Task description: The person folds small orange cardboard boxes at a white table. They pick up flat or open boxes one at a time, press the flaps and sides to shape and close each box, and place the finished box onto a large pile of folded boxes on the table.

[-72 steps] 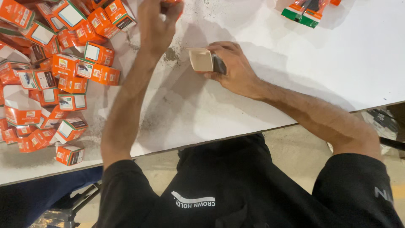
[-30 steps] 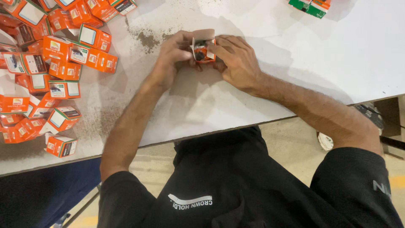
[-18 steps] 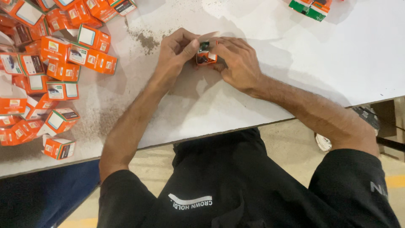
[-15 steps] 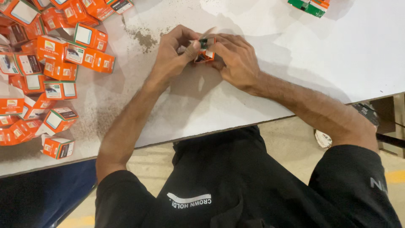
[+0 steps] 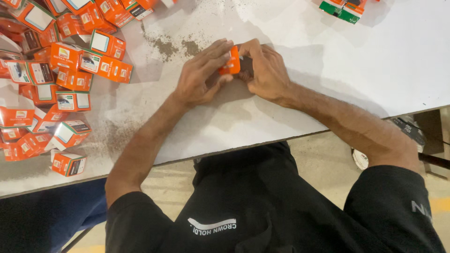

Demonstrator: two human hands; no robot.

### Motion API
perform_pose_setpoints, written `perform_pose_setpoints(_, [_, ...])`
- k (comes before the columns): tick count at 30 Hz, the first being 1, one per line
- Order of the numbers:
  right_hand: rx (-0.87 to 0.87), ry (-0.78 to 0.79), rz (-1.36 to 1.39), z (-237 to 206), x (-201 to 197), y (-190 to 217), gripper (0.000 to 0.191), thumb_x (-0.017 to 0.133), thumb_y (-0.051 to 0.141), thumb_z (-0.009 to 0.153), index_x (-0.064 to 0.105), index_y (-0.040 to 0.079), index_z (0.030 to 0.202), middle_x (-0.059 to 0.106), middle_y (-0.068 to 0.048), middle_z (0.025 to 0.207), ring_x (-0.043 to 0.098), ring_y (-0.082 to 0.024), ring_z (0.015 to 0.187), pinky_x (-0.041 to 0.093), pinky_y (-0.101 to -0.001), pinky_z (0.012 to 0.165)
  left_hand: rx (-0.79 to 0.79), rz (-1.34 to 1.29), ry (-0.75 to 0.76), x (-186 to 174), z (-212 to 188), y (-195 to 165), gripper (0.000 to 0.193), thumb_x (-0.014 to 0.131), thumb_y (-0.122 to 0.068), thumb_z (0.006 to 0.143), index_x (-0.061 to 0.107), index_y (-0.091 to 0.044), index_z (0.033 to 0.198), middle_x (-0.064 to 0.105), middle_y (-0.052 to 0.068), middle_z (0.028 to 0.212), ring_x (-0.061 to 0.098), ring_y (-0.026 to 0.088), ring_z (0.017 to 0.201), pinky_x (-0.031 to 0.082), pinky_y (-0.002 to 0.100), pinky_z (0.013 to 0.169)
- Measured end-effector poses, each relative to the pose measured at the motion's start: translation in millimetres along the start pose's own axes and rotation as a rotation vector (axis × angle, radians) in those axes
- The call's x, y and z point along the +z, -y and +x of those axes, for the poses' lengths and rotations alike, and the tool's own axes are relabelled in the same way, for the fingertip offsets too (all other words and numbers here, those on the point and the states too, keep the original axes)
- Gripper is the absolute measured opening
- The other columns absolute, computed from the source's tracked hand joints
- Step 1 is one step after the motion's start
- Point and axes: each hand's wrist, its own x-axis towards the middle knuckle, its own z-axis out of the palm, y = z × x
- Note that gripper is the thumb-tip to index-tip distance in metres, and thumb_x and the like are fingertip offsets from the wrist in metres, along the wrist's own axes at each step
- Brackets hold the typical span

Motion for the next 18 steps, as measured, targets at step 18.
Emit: perform_pose_setpoints(18, [-0.04,-0.017,-0.02,1.3,0.0,-1.3,0.061,0.088,0.018,0.089,0.042,0.004,0.127,0.069,-0.018,0.118,0.068,-0.04,0.11,0.053,-0.0492,0.089,0.099,0.253,0.054,7.2,-12.1,0.7,0.023,0.08,0.002,0.098,0.058,0.001,0.103,0.05,0.02,0.158,0.049,0.04,0.149,0.056,0.043,0.115])
